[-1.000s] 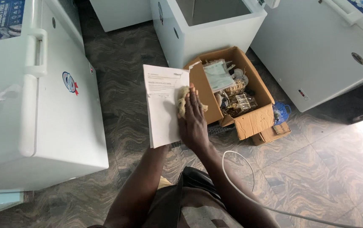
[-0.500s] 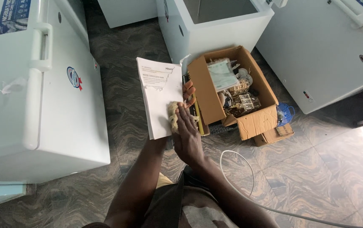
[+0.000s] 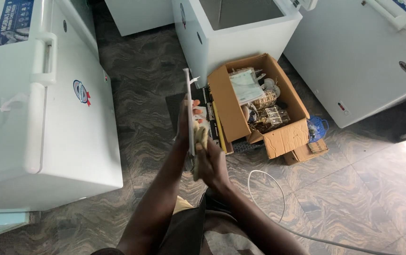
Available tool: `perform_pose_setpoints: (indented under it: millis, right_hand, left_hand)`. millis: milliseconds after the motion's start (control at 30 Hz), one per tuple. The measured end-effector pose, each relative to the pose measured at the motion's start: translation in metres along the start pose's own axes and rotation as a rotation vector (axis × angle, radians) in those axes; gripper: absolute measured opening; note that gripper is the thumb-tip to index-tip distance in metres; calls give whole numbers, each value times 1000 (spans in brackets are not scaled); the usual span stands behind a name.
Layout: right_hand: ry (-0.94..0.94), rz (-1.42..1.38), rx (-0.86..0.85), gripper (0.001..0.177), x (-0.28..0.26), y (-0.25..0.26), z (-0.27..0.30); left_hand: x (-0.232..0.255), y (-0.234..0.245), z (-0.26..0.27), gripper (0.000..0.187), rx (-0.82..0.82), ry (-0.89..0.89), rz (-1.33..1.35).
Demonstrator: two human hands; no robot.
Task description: The person wipes the surfaces of several printed documents and manuals with a cloth. They handle each item one at a time, wiping both sides, then place them into a cardboard box. The person repeats this process for multiple documents throughout the clip.
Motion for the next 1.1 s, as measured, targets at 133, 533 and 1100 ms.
perform_pose_setpoints:
  millis: [133, 533, 1100]
  right_hand:
    - [61, 19, 64, 31, 7, 8, -10]
    - [-163, -312, 382, 21, 34, 75, -29]
    - [375, -232, 695, 22, 29, 151, -46]
  left_hand:
    - [94, -26, 16, 85, 96, 122, -178]
    - [104, 25, 15, 71, -88, 330, -117]
    - [97, 9, 35, 63, -350, 461, 115]
Point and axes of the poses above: each hand's wrist, its own z-axis away from the middle knuckle, its own y-axis out of the back of the hand, x = y × z, the point moved 4 cm from there along -z, towards the middle knuckle, and after that the axes turned 11 degrees about -z, right-handed, at the moved point
